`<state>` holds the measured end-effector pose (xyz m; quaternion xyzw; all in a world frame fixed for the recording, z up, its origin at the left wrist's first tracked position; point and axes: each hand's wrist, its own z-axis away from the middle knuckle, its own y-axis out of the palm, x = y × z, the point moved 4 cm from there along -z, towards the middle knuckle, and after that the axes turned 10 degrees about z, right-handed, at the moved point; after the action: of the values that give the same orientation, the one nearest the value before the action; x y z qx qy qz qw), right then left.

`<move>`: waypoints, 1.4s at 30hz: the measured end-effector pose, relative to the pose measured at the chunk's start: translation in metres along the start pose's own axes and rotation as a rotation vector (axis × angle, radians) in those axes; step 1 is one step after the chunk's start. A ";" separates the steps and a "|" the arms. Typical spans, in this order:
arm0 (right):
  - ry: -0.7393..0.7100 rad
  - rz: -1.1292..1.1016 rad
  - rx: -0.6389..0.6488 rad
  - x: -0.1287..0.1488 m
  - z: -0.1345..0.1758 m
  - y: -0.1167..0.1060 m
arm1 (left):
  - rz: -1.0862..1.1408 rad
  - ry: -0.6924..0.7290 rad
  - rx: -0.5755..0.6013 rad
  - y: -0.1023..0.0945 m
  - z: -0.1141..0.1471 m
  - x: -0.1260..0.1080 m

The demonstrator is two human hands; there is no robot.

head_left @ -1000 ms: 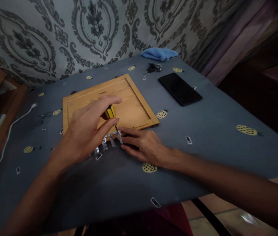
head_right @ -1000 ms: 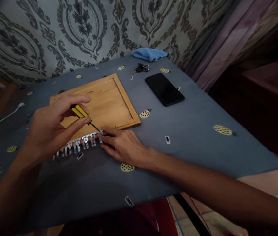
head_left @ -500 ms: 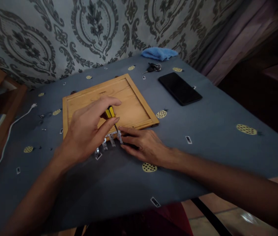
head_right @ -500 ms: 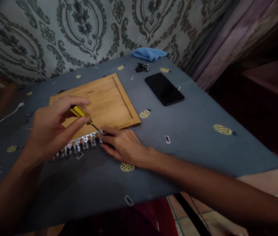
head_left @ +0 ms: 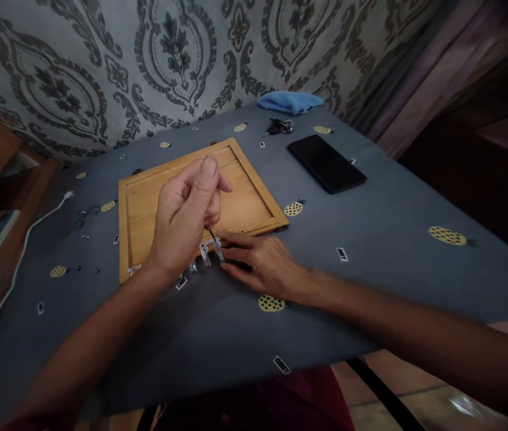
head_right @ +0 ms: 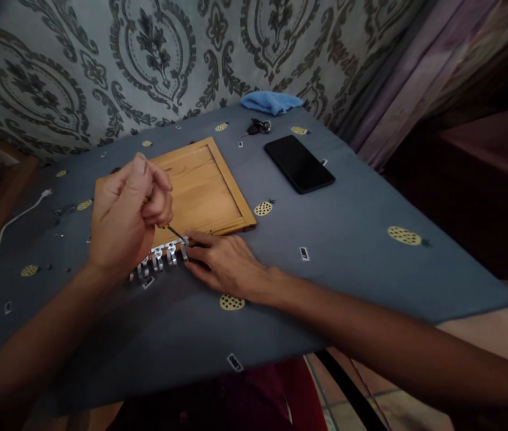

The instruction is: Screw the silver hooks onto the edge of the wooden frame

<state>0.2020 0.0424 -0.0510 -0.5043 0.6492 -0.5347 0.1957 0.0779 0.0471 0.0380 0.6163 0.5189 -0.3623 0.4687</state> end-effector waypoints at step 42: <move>0.012 0.009 0.012 -0.001 -0.001 0.002 | 0.102 -0.026 0.212 0.008 -0.015 0.003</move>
<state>0.2004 0.0438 -0.0525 -0.4969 0.6496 -0.5407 0.1969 0.0858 0.0624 0.0418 0.6832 0.4395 -0.3990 0.4253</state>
